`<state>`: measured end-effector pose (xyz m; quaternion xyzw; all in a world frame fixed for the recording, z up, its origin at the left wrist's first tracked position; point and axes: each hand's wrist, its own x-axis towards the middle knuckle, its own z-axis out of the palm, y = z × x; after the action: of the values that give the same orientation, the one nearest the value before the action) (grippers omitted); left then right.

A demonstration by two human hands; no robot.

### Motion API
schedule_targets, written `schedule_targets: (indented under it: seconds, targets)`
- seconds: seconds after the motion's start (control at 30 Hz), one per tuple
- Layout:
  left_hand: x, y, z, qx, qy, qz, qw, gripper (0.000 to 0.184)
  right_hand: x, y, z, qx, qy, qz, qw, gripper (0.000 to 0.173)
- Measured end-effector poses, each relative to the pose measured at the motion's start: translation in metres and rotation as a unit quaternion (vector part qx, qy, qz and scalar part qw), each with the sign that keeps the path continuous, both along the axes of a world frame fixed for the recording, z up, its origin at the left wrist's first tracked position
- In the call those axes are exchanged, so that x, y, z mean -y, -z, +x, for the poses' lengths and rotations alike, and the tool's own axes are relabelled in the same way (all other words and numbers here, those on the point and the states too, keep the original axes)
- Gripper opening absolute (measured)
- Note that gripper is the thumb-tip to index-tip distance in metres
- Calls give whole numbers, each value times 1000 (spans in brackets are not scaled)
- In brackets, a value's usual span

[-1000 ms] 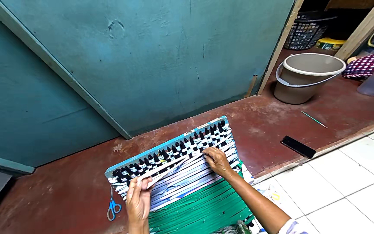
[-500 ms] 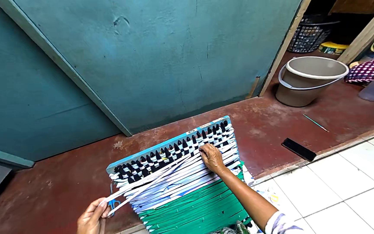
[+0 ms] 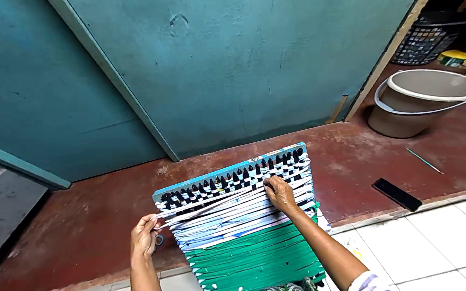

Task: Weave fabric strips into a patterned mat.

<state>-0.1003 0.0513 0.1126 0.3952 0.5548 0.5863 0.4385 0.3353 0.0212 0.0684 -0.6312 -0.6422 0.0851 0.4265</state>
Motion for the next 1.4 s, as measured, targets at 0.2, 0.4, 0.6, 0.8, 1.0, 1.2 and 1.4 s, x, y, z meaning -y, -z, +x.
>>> schedule_targets:
  seconds: [0.2, 0.4, 0.6, 0.8, 1.0, 1.2, 1.4]
  targets:
    - [70, -49, 57, -184, 273, 243, 913, 8, 33, -45, -33, -16, -180, 153, 972, 28]
    - [94, -57, 135, -240, 391, 345, 819, 16, 69, -72, -74, -17, -470, 126, 873, 52]
    - [84, -41, 171, -128, 344, 272, 890, 16, 76, -57, -58, -40, -404, 53, 912, 30]
    - [31, 6, 218, -286, 268, 87, 916, 33, 38, -28, -33, 46, -191, 3, 980, 16]
    - [17, -14, 248, -582, 329, -62, 741, 58, 13, -19, -35, 108, -213, -37, 970, 21]
    - [15, -20, 250, -694, 298, -113, 646, 52, 7, -11, -42, 161, -212, -90, 960, 25]
    - [5, -20, 256, -601, 359, -150, 698, 51, 10, -11, -44, 179, -136, -105, 969, 24]
